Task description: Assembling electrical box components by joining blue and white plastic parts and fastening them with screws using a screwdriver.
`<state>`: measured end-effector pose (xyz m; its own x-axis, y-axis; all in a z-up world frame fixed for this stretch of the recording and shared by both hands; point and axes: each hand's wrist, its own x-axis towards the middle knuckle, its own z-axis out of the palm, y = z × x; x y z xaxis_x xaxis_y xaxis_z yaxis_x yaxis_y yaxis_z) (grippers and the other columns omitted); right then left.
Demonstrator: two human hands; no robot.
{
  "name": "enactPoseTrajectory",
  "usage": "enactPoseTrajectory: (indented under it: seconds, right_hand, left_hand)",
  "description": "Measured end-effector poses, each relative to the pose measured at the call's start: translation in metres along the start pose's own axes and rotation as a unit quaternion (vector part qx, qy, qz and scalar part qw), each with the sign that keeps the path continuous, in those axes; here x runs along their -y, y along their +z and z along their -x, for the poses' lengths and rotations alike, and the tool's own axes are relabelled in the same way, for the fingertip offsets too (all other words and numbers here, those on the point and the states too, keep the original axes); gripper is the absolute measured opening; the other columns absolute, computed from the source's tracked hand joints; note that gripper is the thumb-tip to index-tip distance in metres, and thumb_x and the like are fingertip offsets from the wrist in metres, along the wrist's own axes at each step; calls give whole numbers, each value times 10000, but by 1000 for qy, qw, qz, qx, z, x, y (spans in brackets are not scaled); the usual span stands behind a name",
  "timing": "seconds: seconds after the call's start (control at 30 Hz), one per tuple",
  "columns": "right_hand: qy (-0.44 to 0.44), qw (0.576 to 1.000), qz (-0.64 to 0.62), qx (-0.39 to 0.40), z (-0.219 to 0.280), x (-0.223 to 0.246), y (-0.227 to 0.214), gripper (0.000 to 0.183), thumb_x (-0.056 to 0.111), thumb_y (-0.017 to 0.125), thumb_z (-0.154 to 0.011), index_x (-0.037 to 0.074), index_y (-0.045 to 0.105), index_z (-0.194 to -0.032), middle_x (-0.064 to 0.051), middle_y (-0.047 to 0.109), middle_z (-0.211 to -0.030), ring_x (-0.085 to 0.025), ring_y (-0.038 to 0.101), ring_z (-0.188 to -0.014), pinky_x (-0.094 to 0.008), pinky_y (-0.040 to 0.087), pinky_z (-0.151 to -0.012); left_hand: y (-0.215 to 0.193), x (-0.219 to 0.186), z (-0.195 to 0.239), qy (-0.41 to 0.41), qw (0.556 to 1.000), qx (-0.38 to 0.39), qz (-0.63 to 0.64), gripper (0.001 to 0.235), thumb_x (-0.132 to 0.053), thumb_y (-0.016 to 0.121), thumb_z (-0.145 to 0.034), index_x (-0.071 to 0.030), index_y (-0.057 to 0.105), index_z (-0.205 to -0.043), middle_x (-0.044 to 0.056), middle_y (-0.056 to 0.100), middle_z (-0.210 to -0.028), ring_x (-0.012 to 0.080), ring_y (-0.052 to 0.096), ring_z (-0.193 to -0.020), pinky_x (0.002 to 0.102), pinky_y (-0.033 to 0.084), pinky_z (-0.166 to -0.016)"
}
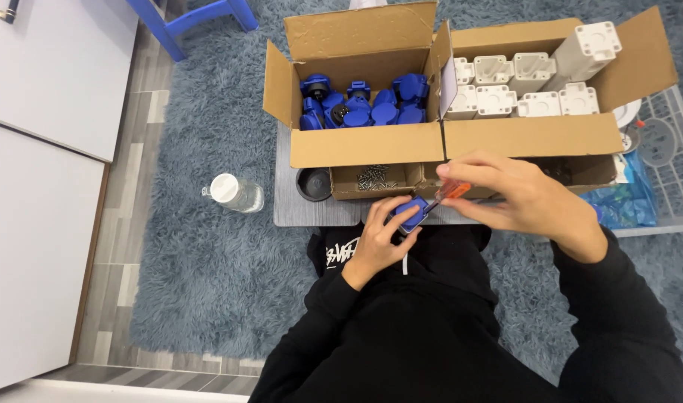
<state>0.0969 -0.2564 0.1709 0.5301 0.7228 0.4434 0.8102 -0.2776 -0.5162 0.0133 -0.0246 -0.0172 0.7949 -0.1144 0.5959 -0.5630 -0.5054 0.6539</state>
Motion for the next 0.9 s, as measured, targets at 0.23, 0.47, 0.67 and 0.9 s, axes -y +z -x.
enactPoseTrajectory:
  seconds: [0.23,0.47,0.67,0.9]
  right_hand:
    - [-5,995,74,-61,6,-13,24,512,66,998,-849,-38,706,-1256,-115,686,-1088,-190,724,-775,-298,564,-655]
    - [-61,980,139,-125,15,-27,36,618,95,1066,-926,-46,638,-1350,-83,700,-857,-194,602,-654,-316,449,-569]
    - [-2,997,-70,44,0,-7,-4,637,-101,768,-847,4,570,-1443,-235,577,-1506,-321,734,-1245,-367,639,-1004]
    - [-16,995,-94,42,-2,-2,-8,440,-74,842,-857,16,701,-1265,-149,796,-1189,-209,814,-927,-274,659,-756]
  left_hand:
    - [3,3,2,-14,1000,6,4,516,-68,881,-883,-95,722,-1373,110,624,-1491,324,615,-1337,428,547,-1180]
    - [4,6,3,-17,1000,11,3,534,-60,885,-884,-106,712,-1387,103,623,-1500,327,614,-1355,434,549,-1194]
    - [6,11,4,-15,1000,12,0,537,-62,892,-890,-107,708,-1393,103,618,-1508,328,619,-1347,433,550,-1198]
    - [9,13,6,-21,1000,20,-9,541,-63,903,-887,-105,715,-1393,105,616,-1503,326,619,-1352,433,553,-1204]
